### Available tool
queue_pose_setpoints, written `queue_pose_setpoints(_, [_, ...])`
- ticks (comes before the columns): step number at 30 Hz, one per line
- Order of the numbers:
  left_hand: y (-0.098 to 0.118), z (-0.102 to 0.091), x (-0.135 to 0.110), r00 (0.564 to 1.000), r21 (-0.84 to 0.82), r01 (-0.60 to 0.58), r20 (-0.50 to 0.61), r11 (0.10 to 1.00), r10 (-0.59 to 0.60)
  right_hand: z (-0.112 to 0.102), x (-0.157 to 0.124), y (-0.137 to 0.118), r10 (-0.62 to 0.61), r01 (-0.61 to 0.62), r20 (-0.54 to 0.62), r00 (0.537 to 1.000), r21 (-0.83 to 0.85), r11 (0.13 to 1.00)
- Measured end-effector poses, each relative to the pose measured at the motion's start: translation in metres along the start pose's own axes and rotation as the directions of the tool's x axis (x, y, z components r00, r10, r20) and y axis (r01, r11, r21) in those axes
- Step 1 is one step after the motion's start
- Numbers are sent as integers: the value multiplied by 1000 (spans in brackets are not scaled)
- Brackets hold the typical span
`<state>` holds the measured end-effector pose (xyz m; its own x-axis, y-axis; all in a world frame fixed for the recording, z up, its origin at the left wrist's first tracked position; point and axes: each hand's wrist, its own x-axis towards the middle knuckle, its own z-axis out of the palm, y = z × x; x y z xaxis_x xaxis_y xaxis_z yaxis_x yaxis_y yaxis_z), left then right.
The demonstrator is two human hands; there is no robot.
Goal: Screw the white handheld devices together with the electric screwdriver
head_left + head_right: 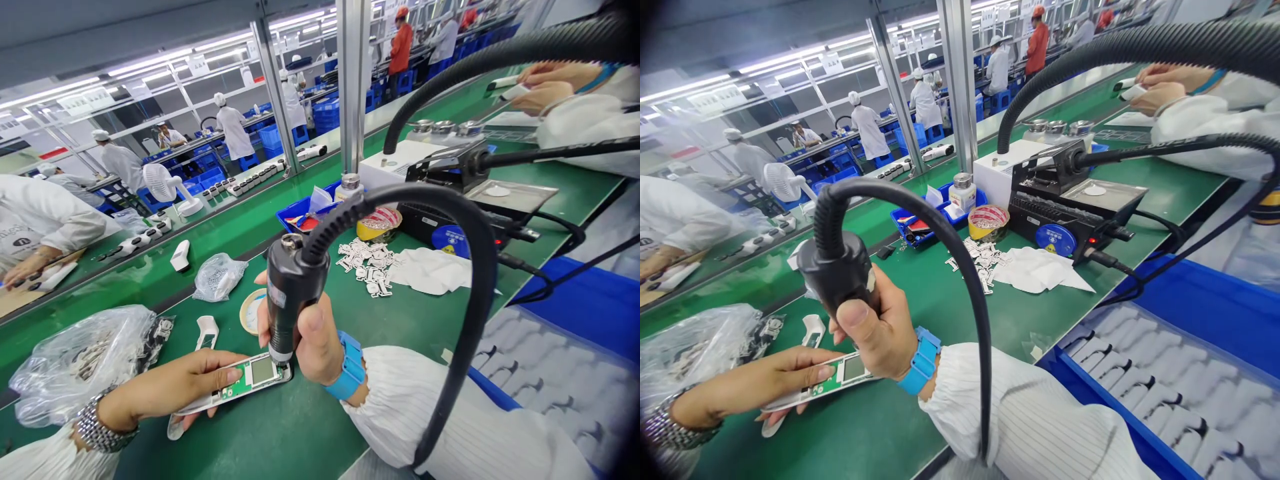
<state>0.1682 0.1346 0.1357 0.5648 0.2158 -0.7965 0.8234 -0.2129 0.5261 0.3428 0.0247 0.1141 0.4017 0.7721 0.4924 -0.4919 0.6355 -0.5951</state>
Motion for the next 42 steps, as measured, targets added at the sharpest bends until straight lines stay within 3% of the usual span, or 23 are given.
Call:
queue_pose_setpoints(6, [2,-1,0,1000,5,4,23,1000,-4,-3,1,0,-8,8,8,1000,19,1000])
queue_pose_setpoints(24, [-1,1,-1,997,45,64,-56,997,-62,-6,2,0,54,-50,149,987,-34,998])
queue_pose_setpoints(33, [4,0,-2,1000,36,-5,-4,999,5,-1,2,-6,33,-28,123,992,-38,999])
queue_pose_setpoints(42, [6,0,-1,999,20,-27,19,999,26,-2,-6,-22,-75,75,42,996,18,997])
